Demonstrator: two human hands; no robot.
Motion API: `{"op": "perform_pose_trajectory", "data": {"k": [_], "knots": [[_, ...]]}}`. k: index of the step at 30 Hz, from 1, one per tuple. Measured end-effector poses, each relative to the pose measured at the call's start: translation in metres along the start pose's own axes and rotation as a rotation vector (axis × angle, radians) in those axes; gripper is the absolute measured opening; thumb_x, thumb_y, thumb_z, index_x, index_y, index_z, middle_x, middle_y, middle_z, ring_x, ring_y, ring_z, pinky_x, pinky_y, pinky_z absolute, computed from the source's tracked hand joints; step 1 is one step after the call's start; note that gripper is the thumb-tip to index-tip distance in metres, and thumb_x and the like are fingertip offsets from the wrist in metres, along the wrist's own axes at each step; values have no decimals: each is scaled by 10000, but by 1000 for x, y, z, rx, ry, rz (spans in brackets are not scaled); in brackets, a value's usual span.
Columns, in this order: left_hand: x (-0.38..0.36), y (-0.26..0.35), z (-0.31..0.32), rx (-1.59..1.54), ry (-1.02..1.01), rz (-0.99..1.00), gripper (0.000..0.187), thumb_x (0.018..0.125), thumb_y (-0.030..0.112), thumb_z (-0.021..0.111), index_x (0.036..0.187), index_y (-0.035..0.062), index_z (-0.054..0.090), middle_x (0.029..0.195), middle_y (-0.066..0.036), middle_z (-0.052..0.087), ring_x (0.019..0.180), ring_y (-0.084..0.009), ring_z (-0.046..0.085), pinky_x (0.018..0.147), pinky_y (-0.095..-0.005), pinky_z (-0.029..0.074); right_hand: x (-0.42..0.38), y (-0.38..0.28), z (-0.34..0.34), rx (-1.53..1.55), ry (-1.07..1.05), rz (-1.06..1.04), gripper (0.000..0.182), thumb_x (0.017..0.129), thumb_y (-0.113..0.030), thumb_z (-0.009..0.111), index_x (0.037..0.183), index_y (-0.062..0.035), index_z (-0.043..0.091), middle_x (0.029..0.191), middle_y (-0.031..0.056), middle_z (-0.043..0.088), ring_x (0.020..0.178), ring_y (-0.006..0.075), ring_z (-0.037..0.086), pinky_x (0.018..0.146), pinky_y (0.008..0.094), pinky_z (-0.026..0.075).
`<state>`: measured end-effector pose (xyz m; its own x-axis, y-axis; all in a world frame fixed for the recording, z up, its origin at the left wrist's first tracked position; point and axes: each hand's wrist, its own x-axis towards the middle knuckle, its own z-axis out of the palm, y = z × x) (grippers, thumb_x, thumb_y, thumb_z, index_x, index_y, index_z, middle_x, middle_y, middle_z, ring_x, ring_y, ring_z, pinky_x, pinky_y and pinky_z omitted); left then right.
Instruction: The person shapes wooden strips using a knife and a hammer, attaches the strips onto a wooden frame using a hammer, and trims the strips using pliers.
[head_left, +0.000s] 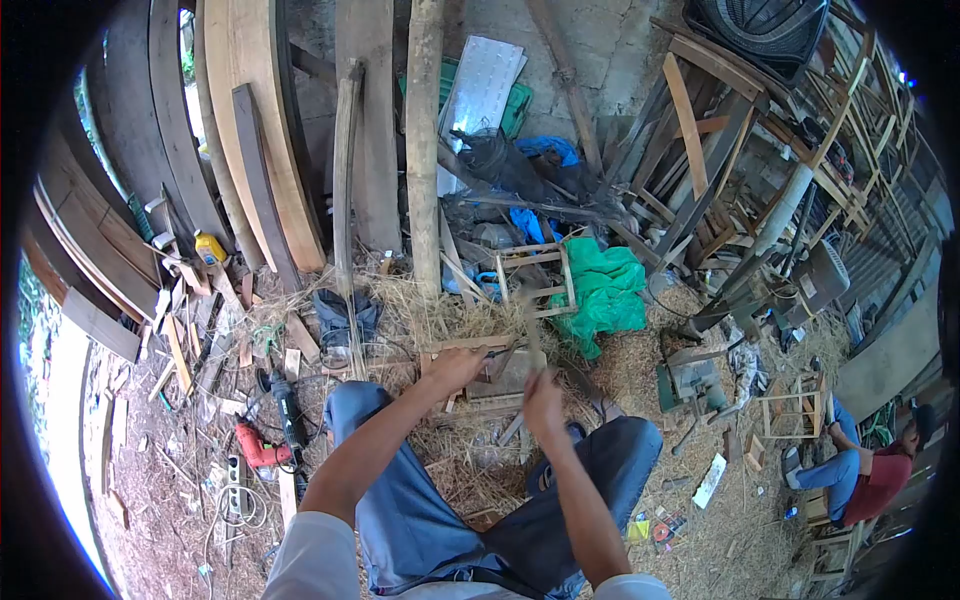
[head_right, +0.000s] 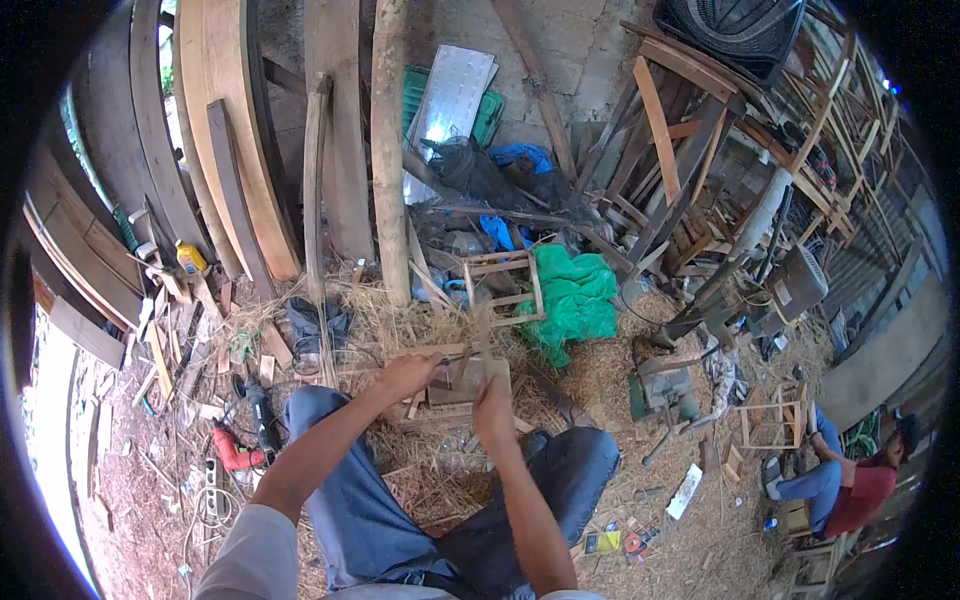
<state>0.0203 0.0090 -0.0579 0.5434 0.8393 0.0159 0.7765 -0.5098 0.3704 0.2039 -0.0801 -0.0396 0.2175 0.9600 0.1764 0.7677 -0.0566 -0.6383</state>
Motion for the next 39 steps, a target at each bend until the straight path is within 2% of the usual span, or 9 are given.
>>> {"op": "perform_pose_trajectory", "data": {"k": [8,13,17,21,23,27,28,37,39], "knots": [[-14,9,-13,12,-79,-36,371,939,342,403,1086,12,483,796,-228,624,773,-396,624,661,-489,498,-7,21,21,49,-134,23,204,913,-170,461,919,34,469,657,293,555,645,473,556,518,538,416],[-13,-12,8,2,-3,-29,382,939,359,401,1091,22,494,782,-223,625,761,-390,627,653,-477,503,14,-27,-23,159,66,-119,226,928,-177,464,838,30,451,582,262,521,566,451,542,459,482,376],[-15,-28,35,18,106,64,362,930,377,417,1062,53,510,708,-215,612,709,-397,620,608,-489,492,42,-93,-93,204,267,-160,270,943,-215,459,928,54,437,595,247,517,549,431,541,442,452,358],[-15,-22,26,53,196,99,381,925,377,432,1020,21,531,682,-191,614,679,-364,626,596,-479,497,47,-93,-93,253,335,-175,255,938,-201,449,950,54,447,574,229,499,520,427,505,452,464,338],[-10,-19,24,21,125,65,381,919,380,442,991,21,546,685,-186,616,678,-356,628,596,-477,497,29,-56,-49,66,300,-213,321,940,-200,447,1089,82,409,583,221,522,516,418,533,452,448,400],[-6,-9,7,104,-11,15,375,906,384,459,929,30,581,694,-186,616,687,-359,626,607,-473,494,-21,44,55,-52,-107,42,245,932,-216,422,918,28,424,668,272,574,649,471,568,550,533,421],[-9,-16,13,112,130,96,365,907,386,451,968,48,574,698,-188,615,696,-370,624,610,-471,493,-23,42,59,-44,-100,42,245,932,-216,422,918,28,424,668,272,574,649,471,568,550,533,421],[-15,-24,31,-39,94,29,346,911,379,456,1022,65,547,670,-209,597,678,-384,614,583,-486,479,3,11,18,114,-18,-57,211,901,-167,501,841,31,457,617,287,534,587,475,535,470,518,380],[-14,-18,28,-40,63,16,326,908,362,471,1008,61,547,660,-206,592,669,-382,611,571,-481,476,19,-26,-22,123,0,-50,227,920,-202,466,930,25,471,654,309,542,669,481,553,513,525,403]]}}
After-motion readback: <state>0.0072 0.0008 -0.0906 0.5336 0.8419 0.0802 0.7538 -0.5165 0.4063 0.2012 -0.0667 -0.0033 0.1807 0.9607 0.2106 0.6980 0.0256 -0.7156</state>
